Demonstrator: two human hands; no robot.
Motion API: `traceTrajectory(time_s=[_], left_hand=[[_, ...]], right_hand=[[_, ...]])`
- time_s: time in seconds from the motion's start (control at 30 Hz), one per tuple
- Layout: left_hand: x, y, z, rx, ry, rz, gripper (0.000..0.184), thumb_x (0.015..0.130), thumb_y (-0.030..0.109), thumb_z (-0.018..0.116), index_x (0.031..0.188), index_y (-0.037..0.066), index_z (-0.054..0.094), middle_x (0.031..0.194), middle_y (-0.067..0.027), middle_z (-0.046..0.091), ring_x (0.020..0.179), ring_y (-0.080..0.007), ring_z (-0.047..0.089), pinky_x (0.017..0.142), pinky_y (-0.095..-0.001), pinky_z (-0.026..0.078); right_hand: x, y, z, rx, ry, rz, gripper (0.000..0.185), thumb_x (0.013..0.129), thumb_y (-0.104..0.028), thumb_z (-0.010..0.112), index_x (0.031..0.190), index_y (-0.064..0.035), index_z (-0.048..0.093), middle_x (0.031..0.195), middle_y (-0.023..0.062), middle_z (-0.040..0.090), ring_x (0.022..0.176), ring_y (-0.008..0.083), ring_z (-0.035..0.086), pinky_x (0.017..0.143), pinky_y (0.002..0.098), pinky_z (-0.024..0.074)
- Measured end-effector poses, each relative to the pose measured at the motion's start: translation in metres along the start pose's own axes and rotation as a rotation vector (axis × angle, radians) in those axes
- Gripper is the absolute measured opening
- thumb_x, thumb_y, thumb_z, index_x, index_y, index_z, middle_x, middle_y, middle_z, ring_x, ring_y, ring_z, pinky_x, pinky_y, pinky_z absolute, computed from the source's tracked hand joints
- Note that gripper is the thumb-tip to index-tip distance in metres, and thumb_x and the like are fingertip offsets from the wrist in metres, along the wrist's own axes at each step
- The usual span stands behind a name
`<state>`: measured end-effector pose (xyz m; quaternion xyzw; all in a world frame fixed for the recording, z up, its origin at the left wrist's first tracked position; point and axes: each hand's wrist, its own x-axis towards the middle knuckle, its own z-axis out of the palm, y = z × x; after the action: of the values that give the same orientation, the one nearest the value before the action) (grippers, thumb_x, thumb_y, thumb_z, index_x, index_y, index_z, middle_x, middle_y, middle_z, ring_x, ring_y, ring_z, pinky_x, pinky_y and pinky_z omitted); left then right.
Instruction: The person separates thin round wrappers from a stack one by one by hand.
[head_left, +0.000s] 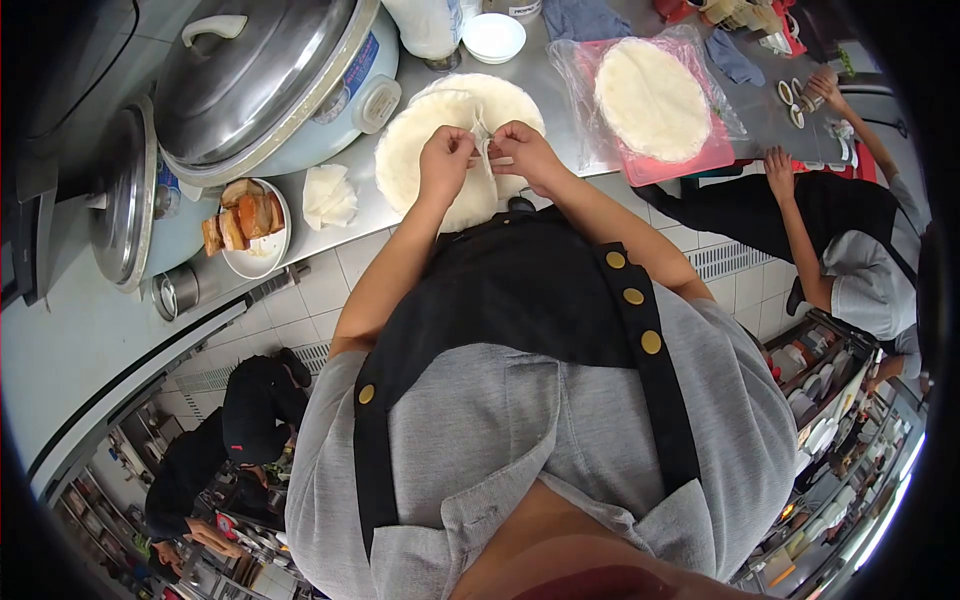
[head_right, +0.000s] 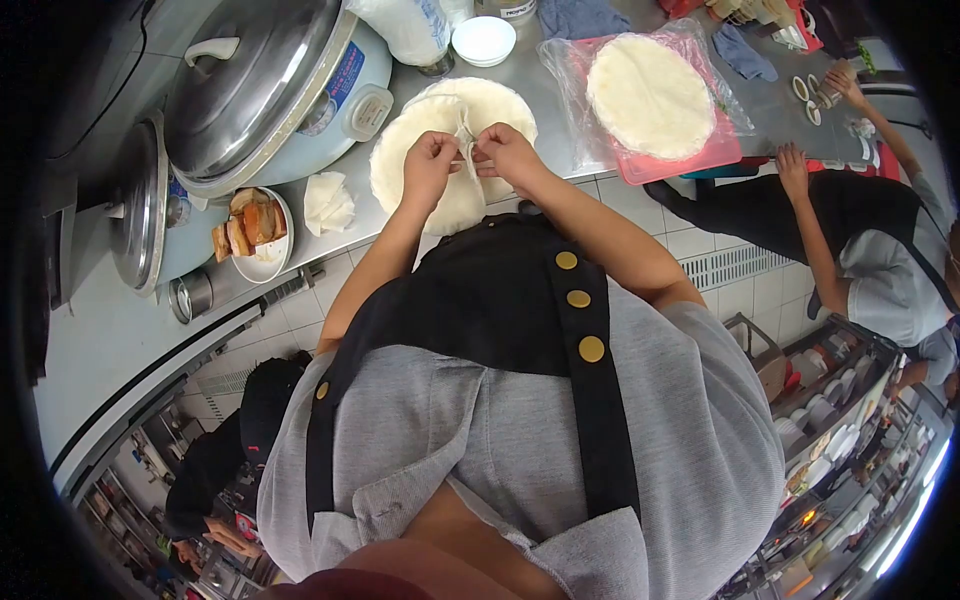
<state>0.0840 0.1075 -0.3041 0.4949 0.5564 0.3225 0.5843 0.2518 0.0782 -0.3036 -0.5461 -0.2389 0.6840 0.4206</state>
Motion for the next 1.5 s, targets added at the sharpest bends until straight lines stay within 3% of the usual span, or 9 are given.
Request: traceTrajectory(time_s=[0.23,0.43,0.67,0.83,1.1,1.3,1.4,1.47,1.5], left_hand=[[0.002,-0.006,-0.002,0.012,-0.083,0.041,0.013,0.096,0.013,0.061,0.102,0.001,0.060,0.090,-0.0063,0.066,0.079,-0.0142,0.066,0.069,-0.0267,0.057],[-0.003,-0.009,-0.007,-0.321,-0.058,-0.144,0.021,0.093,0.021,0.067,0.100,0.002,0.060,0.091,-0.0071,0.065,0.079,-0.0142,0.065,0.070,-0.0268,0.056],[-0.003,-0.014,-0.010,-0.020,-0.275,-0.083,0.017,0.093,0.019,0.069,0.094,0.004,0.060,0.090,-0.0029,0.063,0.081,-0.0090,0.060,0.072,-0.0251,0.055],[0.000,-0.027,-0.007,-0.249,-0.157,-0.159,0.014,0.090,0.009,0.070,0.087,0.005,0.057,0.080,-0.0013,0.060,0.071,-0.0085,0.060,0.067,-0.0241,0.055],[0.011,-0.047,-0.058,0.067,0.294,0.139,0.018,0.078,0.006,0.070,0.071,0.004,0.053,0.062,-0.0057,0.061,0.055,-0.0127,0.058,0.052,-0.0276,0.047],[-0.021,-0.042,-0.095,-0.034,0.181,0.142,0.019,0.083,-0.004,0.064,0.097,0.002,0.052,0.084,-0.0056,0.063,0.069,-0.0093,0.059,0.064,-0.0246,0.051],[-0.051,0.000,-0.074,0.336,0.125,0.327,0.045,0.081,-0.004,0.058,0.123,0.013,0.059,0.117,-0.0168,0.065,0.078,-0.0224,0.065,0.070,-0.0324,0.051],[-0.050,-0.001,-0.070,0.487,0.057,0.408,0.042,0.081,-0.002,0.058,0.120,0.013,0.062,0.121,-0.0176,0.063,0.082,-0.0269,0.066,0.074,-0.0342,0.052],[-0.048,-0.002,-0.069,0.640,-0.022,0.488,0.039,0.081,0.000,0.058,0.117,0.013,0.065,0.125,-0.0183,0.061,0.086,-0.0314,0.067,0.078,-0.0361,0.053]], right_hand=[[0.019,-0.018,-0.003,-0.456,-0.039,0.004,0.022,0.093,-0.019,0.068,0.104,-0.0012,0.061,0.096,0.0059,0.062,0.081,0.0157,0.064,0.070,0.0331,0.0587],[0.019,-0.005,-0.003,-0.189,-0.087,0.085,0.022,0.094,-0.019,0.067,0.102,0.0009,0.062,0.091,0.0075,0.065,0.076,0.0165,0.066,0.067,0.0333,0.0603],[0.013,-0.005,0.000,-0.152,-0.049,0.042,0.032,0.091,-0.022,0.071,0.110,0.0004,0.058,0.098,0.0090,0.064,0.081,0.0172,0.066,0.066,0.0317,0.0588],[0.008,-0.002,-0.009,-0.498,0.025,-0.139,0.055,0.076,-0.014,0.083,0.118,0.0007,0.050,0.098,0.0113,0.060,0.084,0.0210,0.066,0.060,0.0326,0.0581],[0.015,0.017,-0.035,-0.294,0.146,0.010,0.041,0.083,0.002,0.071,0.118,0.0017,0.050,0.101,0.0124,0.058,0.085,0.0234,0.066,0.066,0.0338,0.0618],[0.005,0.021,-0.045,-0.489,0.061,0.125,0.044,0.081,0.003,0.070,0.119,0.0028,0.048,0.105,0.0153,0.059,0.089,0.0269,0.067,0.071,0.0360,0.0615],[0.006,0.018,-0.032,-0.838,0.021,0.100,0.049,0.078,-0.003,0.072,0.121,0.0006,0.048,0.106,0.0174,0.058,0.093,0.0307,0.065,0.072,0.0393,0.0581],[0.007,0.022,-0.013,-1.207,0.452,-0.819,0.043,0.077,-0.008,0.071,0.116,-0.0034,0.053,0.107,0.0134,0.059,0.105,0.0313,0.059,0.088,0.0432,0.0485],[0.008,0.019,-0.009,-1.207,0.442,-0.823,0.043,0.077,-0.008,0.071,0.116,-0.0034,0.053,0.107,0.0134,0.059,0.105,0.0313,0.059,0.088,0.0432,0.0485]])
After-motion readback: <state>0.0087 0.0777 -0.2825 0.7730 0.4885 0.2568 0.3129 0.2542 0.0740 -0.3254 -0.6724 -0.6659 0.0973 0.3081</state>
